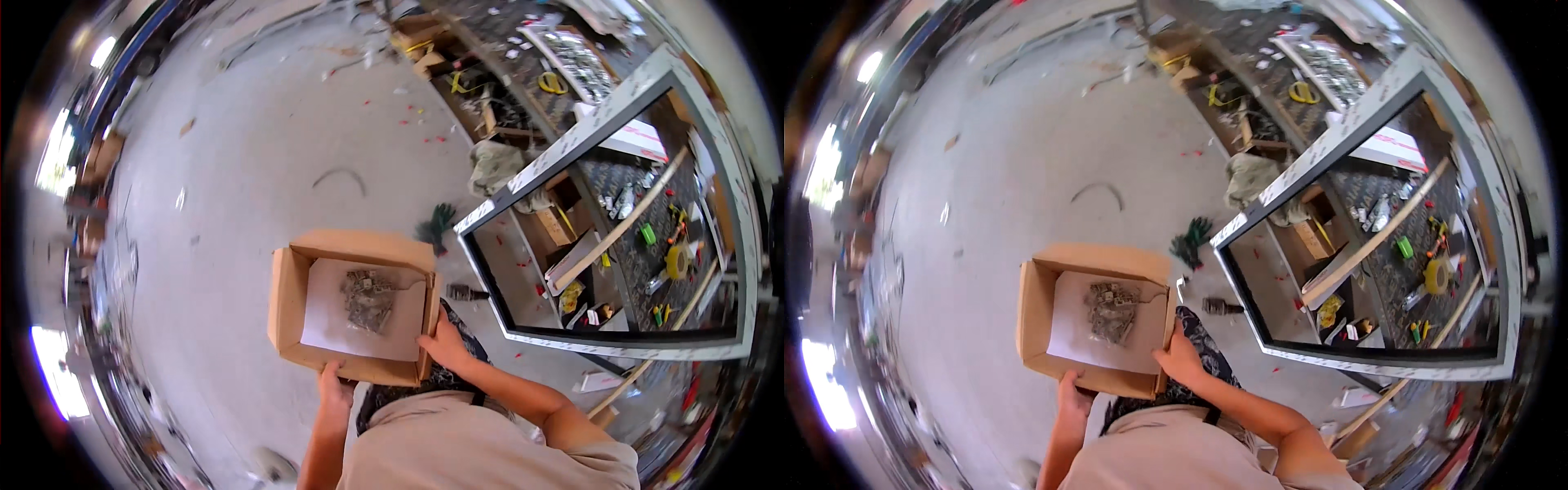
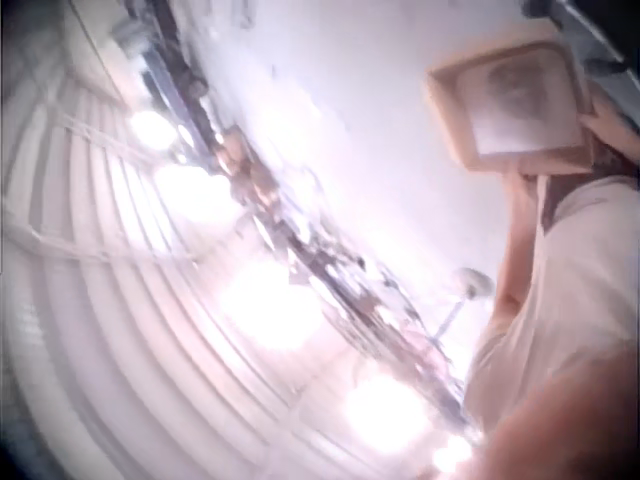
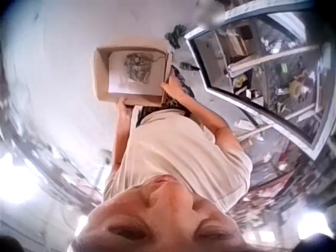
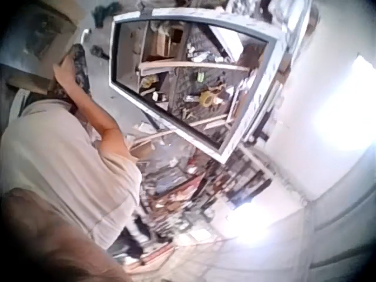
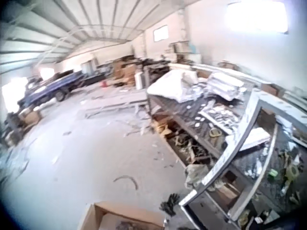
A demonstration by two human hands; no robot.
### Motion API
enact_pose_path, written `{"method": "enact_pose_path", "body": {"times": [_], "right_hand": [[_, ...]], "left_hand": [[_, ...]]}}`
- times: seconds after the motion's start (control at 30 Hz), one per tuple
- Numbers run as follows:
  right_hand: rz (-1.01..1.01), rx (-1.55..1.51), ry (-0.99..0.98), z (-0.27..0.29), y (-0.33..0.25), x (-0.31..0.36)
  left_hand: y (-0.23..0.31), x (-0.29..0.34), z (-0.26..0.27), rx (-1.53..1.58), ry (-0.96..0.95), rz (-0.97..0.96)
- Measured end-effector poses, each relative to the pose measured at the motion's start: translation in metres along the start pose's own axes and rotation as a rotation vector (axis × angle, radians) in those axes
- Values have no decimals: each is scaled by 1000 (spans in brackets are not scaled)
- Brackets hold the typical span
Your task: Gathering metal hardware components from a larger box and placing them into smaller cardboard boxes for packaging.
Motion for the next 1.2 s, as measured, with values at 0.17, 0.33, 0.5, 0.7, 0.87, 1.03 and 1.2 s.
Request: {"method": "enact_pose_path", "body": {"times": [0.17,0.33,0.5,0.7,0.87,1.03,1.2], "right_hand": [[-53,-191,316,17,-42,-79],[66,-293,471,67,-75,-198],[82,-342,512,109,-172,-284],[223,-434,640,162,-248,-385],[267,-510,786,217,-288,-465],[244,-509,1068,294,-304,-550],[-26,-541,1192,347,-312,-614]], "left_hand": [[118,-83,-99,-214,-164,-41],[214,-128,-235,-418,-212,-138],[327,-153,-348,-533,-336,-237],[440,-196,-499,-648,-474,-400],[498,-226,-639,-803,-625,-393],[518,-264,-786,-929,-775,-341],[527,-328,-927,-1102,-961,-80]]}}
Point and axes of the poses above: each hand's wrist, its own x-axis away from the middle knuckle, its own z-axis out of the back of the hand, y = z × x, the point moved 3 cm from there along -x, towards the middle knuckle, and after that the axes turned 13 degrees about -x, right-handed, at the moved point
